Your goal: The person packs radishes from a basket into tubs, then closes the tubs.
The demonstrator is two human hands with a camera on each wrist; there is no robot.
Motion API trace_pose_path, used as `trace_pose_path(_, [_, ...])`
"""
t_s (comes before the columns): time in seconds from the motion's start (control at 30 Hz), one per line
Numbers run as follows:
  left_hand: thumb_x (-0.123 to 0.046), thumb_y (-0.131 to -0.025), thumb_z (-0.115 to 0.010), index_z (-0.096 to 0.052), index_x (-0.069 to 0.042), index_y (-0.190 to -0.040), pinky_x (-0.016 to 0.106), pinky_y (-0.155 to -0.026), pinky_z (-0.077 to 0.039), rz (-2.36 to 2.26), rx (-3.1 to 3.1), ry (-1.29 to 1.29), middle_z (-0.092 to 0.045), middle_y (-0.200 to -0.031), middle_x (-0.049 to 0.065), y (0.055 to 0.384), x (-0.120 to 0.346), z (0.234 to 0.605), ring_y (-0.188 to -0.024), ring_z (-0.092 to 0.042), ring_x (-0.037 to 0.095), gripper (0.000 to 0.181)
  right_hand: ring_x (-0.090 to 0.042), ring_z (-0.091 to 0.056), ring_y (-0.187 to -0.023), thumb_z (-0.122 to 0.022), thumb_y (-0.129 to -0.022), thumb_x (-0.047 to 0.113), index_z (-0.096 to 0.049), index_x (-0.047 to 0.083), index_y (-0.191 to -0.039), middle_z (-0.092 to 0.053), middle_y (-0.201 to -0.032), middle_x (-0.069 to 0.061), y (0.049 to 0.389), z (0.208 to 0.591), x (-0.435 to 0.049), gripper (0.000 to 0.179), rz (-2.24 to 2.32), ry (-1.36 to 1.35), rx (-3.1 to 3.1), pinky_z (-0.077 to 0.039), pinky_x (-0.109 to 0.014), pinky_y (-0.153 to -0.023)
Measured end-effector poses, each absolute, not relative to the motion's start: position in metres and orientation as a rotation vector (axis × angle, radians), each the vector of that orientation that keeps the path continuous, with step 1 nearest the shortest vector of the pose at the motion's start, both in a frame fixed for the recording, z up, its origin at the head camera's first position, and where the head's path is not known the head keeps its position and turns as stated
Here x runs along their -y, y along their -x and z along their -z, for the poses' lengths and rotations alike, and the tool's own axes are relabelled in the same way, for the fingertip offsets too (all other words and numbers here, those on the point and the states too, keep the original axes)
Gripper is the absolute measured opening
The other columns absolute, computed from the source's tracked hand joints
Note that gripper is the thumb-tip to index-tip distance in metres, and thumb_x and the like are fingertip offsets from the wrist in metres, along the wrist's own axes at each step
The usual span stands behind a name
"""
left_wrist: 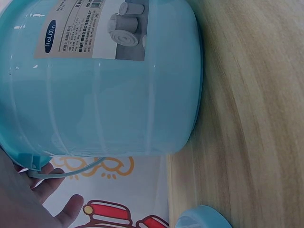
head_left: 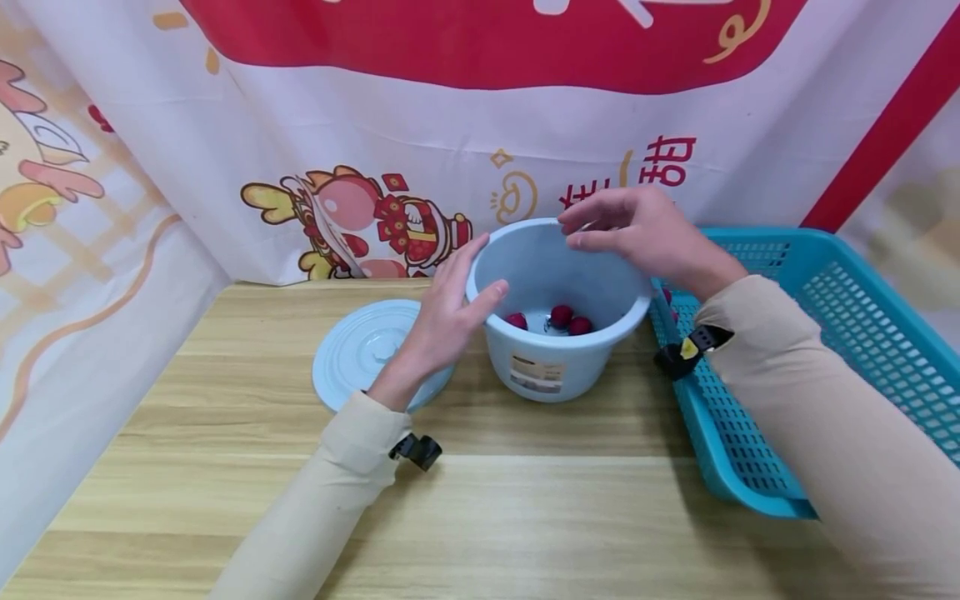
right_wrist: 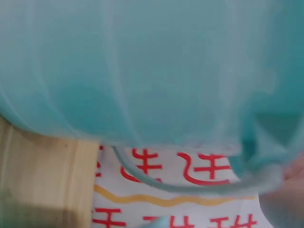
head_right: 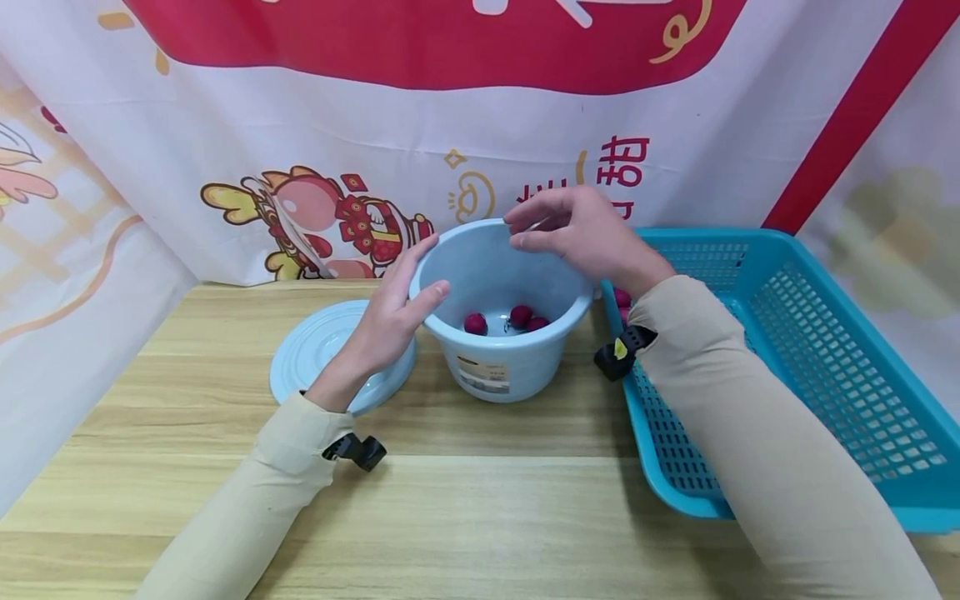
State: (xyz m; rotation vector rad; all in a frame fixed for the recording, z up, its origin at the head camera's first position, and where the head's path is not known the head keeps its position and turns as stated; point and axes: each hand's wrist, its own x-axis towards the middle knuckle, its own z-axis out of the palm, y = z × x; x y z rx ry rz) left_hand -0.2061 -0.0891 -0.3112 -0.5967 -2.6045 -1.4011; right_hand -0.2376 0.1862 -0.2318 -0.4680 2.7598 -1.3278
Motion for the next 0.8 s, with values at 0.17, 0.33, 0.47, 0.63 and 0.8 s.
trace_pose_path(0.17, [-0.052,-0.101,-0.052,-0.027,-0.026,-0.169,0.064,-0.119,-0.041,1.393,2.605,0.607,-0.03,-0.174,0.001,0.207,0.089,0.312,-0.156,-0.032,0.027,0.077,-0.021,-0.065,-0.119,-0.079,-0.094,0.041,-0.071,0.024,-0.139,-0.07,-0.135,-0.003,0.235,0.222,-0.203,0.048,1.335,0.457,-2.799,-0.062,-0.026,-0.085])
trace_pose_path(0.33, [-0.053,-0.101,-0.052,-0.027,-0.025,-0.169,0.065,-0.12,-0.041,1.39,2.608,0.608,-0.03,-0.175,0.001,0.207,0.088,0.311,-0.157,-0.031,0.027,0.077,-0.018,-0.065,-0.116,-0.077,-0.094,0.046,-0.067,0.025,-0.144,-0.068,-0.138,-0.002,0.235,0.219,-0.231,0.055,1.313,0.406,-2.852,-0.06,-0.017,-0.081])
trace_pose_path(0.47, [-0.053,-0.101,-0.052,-0.027,-0.027,-0.169,0.065,-0.12,-0.04,1.393,2.609,0.606,-0.03,-0.175,0.001,0.206,0.087,0.312,-0.157,-0.031,0.027,0.077,-0.02,-0.059,-0.125,-0.076,-0.093,0.052,-0.062,0.028,-0.148,-0.064,-0.145,-0.002,0.237,0.224,-0.26,0.062,1.236,0.303,-2.883,-0.06,-0.019,-0.079])
trace_pose_path(0.63, [-0.053,-0.102,-0.052,-0.027,-0.027,-0.169,0.065,-0.119,-0.041,1.399,2.612,0.598,-0.03,-0.175,0.0,0.205,0.087,0.312,-0.157,-0.031,0.028,0.077,-0.029,-0.053,-0.133,-0.075,-0.093,0.054,-0.058,0.026,-0.153,-0.059,-0.151,-0.01,0.243,0.243,-0.295,0.069,1.1,0.187,-2.88,-0.06,-0.025,-0.079])
trace_pose_path(0.8, [-0.054,-0.102,-0.052,-0.027,-0.027,-0.169,0.065,-0.118,-0.043,1.395,2.616,0.581,-0.03,-0.175,0.001,0.205,0.089,0.311,-0.156,-0.032,0.028,0.076,-0.035,-0.056,-0.13,-0.074,-0.096,0.049,-0.057,0.018,-0.153,-0.059,-0.151,-0.017,0.251,0.27,-0.319,0.067,1.077,0.124,-2.799,-0.063,-0.033,-0.083])
